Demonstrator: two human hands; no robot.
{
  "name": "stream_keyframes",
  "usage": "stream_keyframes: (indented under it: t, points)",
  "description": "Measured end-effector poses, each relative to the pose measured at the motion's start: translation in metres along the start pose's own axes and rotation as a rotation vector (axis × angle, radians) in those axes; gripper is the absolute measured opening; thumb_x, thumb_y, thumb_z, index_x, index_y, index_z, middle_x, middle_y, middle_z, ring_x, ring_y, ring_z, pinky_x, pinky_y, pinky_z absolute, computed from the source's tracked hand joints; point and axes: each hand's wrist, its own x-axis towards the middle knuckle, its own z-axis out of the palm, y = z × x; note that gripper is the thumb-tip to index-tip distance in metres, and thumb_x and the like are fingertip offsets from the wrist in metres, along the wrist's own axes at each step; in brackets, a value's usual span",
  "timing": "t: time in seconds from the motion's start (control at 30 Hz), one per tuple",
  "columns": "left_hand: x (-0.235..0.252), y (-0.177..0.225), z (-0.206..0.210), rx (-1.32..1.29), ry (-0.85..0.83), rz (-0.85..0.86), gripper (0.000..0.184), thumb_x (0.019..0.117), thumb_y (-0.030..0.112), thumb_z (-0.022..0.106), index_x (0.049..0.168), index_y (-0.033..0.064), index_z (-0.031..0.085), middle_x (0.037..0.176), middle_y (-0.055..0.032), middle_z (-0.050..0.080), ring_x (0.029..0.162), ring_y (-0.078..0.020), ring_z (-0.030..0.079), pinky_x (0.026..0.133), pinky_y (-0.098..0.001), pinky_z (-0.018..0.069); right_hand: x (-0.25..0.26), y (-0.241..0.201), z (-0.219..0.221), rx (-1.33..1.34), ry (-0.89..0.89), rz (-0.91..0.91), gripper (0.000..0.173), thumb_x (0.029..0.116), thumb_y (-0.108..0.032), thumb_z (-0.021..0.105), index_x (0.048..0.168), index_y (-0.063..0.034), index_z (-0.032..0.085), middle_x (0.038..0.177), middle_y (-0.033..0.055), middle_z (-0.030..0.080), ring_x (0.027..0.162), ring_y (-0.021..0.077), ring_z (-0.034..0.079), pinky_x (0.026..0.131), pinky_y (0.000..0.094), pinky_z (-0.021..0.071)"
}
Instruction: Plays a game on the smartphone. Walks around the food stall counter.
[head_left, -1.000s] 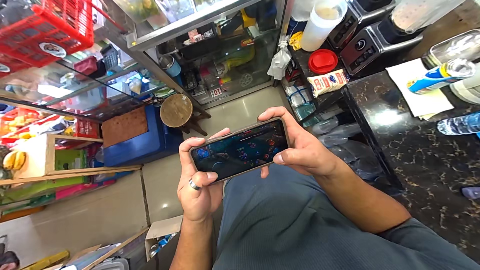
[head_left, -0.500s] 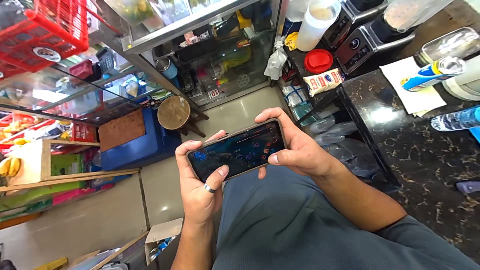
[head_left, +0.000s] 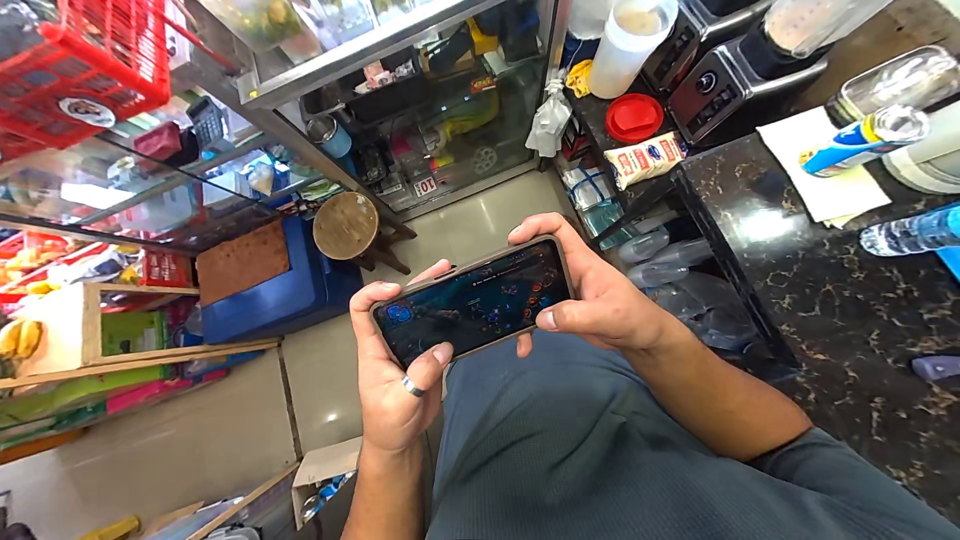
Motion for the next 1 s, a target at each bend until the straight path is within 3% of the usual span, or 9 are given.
stream_keyframes:
  t: [0.1, 0.2, 0.3, 0.47, 0.63, 0.83, 1.0]
  points:
    - [0.001, -0.002, 0.006, 0.032, 0.071, 0.019, 0.059, 0.0857, -0.001, 0.071, 0.134, 0.0210, 0.046, 0.138, -0.0191, 0.060, 0.125, -0.0345, 0.062, 0.097, -0.0478, 0.0573, 0.000, 0.001, 0.000, 0.007, -0.006, -0.001, 0.066, 0.0852, 0.008, 0.053, 0.141, -0.0225, 0.037, 0.125, 0.0169, 0.059, 0.097, 0.0302, 0.071, 0.070, 0.0426, 0.0648]
    - [0.002, -0.002, 0.007, -0.023, 0.100, -0.004, 0.045, 0.0932, 0.003, 0.060, 0.133, 0.0205, 0.049, 0.137, -0.0202, 0.061, 0.126, -0.0353, 0.061, 0.098, -0.0497, 0.0553, 0.000, 0.001, -0.001, 0.009, 0.000, 0.012, 0.065, 0.0856, 0.007, 0.054, 0.141, -0.0231, 0.038, 0.125, 0.0170, 0.060, 0.098, 0.0304, 0.071, 0.068, 0.0422, 0.0648]
    - [0.003, -0.001, 0.003, -0.118, 0.074, -0.037, 0.045, 0.0899, 0.005, 0.052, 0.131, 0.0210, 0.053, 0.138, -0.0204, 0.060, 0.127, -0.0367, 0.060, 0.098, -0.0513, 0.0541, 0.000, 0.001, -0.002, 0.013, 0.010, 0.015, 0.067, 0.0853, 0.008, 0.053, 0.142, -0.0230, 0.038, 0.125, 0.0178, 0.059, 0.097, 0.0315, 0.071, 0.068, 0.0439, 0.0648]
    - [0.002, -0.001, -0.003, -0.130, -0.047, -0.039, 0.060, 0.0844, -0.002, 0.058, 0.137, 0.0241, 0.050, 0.146, -0.0186, 0.054, 0.130, -0.0368, 0.057, 0.100, -0.0519, 0.0531, -0.001, 0.000, -0.003, 0.014, 0.005, 0.002, 0.067, 0.0849, 0.008, 0.053, 0.142, -0.0236, 0.038, 0.125, 0.0168, 0.060, 0.097, 0.0301, 0.071, 0.068, 0.0423, 0.0648]
    - [0.000, -0.004, 0.003, 0.011, 0.037, 0.007, 0.063, 0.0842, -0.002, 0.072, 0.135, 0.0214, 0.044, 0.141, -0.0195, 0.058, 0.126, -0.0352, 0.061, 0.097, -0.0479, 0.0571, -0.001, 0.000, -0.001, -0.005, 0.012, 0.001, 0.066, 0.0850, 0.009, 0.053, 0.142, -0.0223, 0.038, 0.126, 0.0175, 0.059, 0.096, 0.0305, 0.071, 0.068, 0.0422, 0.0647]
    - [0.002, -0.003, 0.002, -0.106, 0.016, -0.024, 0.054, 0.0857, -0.001, 0.055, 0.135, 0.0223, 0.052, 0.140, -0.0201, 0.058, 0.129, -0.0366, 0.058, 0.099, -0.0517, 0.0533, -0.001, 0.000, -0.001, -0.010, 0.035, 0.004, 0.061, 0.0884, 0.007, 0.053, 0.141, -0.0219, 0.039, 0.123, 0.0172, 0.060, 0.093, 0.0296, 0.071, 0.065, 0.0411, 0.0647]
    - [0.002, -0.002, 0.000, -0.110, -0.035, -0.021, 0.059, 0.0836, -0.003, 0.055, 0.136, 0.0232, 0.051, 0.144, -0.0186, 0.056, 0.130, -0.0364, 0.057, 0.100, -0.0519, 0.0528, -0.001, 0.000, 0.000, 0.006, 0.080, 0.011, 0.051, 0.0965, 0.004, 0.044, 0.140, -0.0226, 0.043, 0.121, 0.0168, 0.061, 0.091, 0.0286, 0.072, 0.063, 0.0399, 0.0642]
